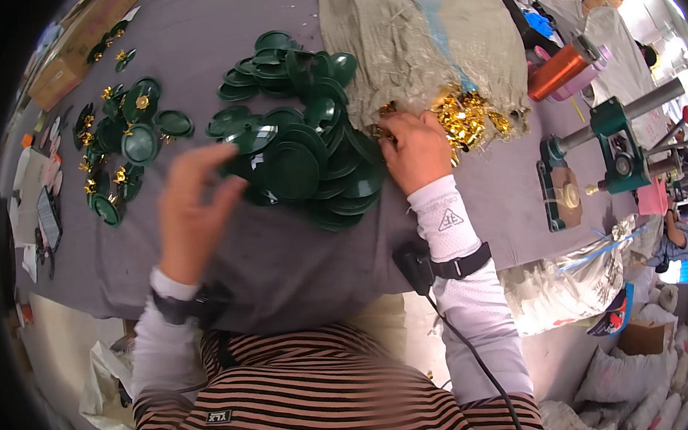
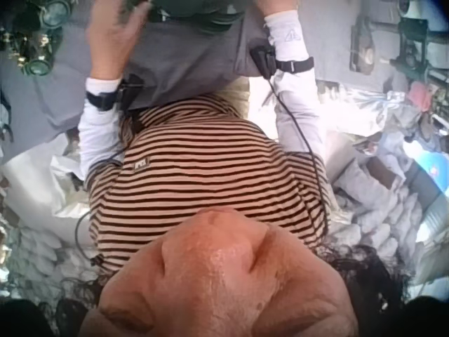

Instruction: Assembling small green plastic disks with gold-colored metal components by hand.

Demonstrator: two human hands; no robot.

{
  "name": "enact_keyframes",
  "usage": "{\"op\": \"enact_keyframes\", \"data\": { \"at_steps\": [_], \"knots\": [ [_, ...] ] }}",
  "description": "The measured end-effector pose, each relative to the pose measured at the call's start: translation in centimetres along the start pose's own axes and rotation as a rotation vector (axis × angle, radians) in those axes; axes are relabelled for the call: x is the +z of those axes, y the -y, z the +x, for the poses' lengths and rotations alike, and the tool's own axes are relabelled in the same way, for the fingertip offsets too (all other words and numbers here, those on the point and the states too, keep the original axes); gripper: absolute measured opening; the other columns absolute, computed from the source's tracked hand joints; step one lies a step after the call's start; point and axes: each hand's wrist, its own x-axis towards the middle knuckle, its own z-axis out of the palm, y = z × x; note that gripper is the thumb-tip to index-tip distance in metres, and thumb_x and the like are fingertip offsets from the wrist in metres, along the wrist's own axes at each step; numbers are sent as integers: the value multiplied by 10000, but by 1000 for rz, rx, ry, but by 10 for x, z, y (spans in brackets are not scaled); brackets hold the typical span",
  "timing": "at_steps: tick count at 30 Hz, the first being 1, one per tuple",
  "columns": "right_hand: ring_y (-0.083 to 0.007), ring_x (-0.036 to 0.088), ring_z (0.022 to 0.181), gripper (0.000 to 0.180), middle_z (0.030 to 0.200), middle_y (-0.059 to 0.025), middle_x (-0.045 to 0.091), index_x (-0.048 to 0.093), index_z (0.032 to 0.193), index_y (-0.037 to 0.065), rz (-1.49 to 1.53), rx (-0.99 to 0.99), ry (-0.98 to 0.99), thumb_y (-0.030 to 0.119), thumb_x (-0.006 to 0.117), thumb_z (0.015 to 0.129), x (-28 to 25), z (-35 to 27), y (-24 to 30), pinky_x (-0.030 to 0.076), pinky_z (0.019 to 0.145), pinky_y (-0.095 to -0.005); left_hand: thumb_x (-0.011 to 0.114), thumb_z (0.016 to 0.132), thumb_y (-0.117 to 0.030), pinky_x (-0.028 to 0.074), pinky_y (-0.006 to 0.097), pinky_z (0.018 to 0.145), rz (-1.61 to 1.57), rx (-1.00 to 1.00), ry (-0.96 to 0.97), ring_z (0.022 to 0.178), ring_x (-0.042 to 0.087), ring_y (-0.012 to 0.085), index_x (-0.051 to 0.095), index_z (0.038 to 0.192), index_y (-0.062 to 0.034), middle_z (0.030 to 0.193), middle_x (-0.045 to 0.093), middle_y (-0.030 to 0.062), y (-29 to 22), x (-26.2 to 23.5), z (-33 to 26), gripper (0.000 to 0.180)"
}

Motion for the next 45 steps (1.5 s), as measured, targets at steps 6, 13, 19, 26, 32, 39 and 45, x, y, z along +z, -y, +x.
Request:
{"op": "enact_keyframes", "data": {
  "at_steps": [6,13,19,26,32,39,45],
  "knots": [
    [-268,617,793,231,923,-80,679,694,957,71,223,181,-71,24,723,733,-12,-18,2,498,743,-325,796,706,-126,403,402,1022,-17,-3,201,1210,477,329,573,1242,-42,1331,523,115,-17,42,1,587],
    [-49,539,712,248,866,-8,633,687,970,19,961,637,-246,-92,718,751,-29,-49,40,444,650,-180,762,734,-89,449,410,983,47,185,275,1161,519,342,610,1170,-17,1284,554,141,-9,45,-8,467],
    [-112,641,803,252,879,-33,661,696,965,25,1046,421,-139,-72,735,736,-37,-46,97,516,689,-225,703,849,-81,506,277,751,-309,-245,68,801,645,203,643,1076,8,912,684,83,-27,28,-15,251],
    [-192,671,818,227,914,-82,679,714,922,32,812,141,-71,-78,726,723,-36,-33,112,538,701,-271,651,909,-66,448,193,658,-926,-627,179,746,541,29,662,1024,30,861,664,-3,-46,19,-25,150],
    [-187,667,844,203,950,-114,673,709,951,0,1219,451,30,-89,705,768,-33,-46,115,547,717,-277,673,875,-52,485,237,661,-641,-446,283,749,613,83,668,1039,-8,885,696,50,-48,10,-29,170],
    [-182,670,863,278,1000,-147,672,645,1068,-50,2010,898,-27,-102,681,797,-20,-59,132,551,793,-285,710,812,-58,527,311,691,-405,41,56,798,674,273,679,1019,-49,913,694,110,-44,18,-33,210],
    [-155,662,897,262,964,-76,694,662,1072,6,1408,642,76,-42,690,816,-31,-52,122,537,781,-267,721,846,-159,513,288,672,-219,-410,-74,728,651,160,662,1021,7,848,689,101,10,-7,-4,248]
  ]
}}
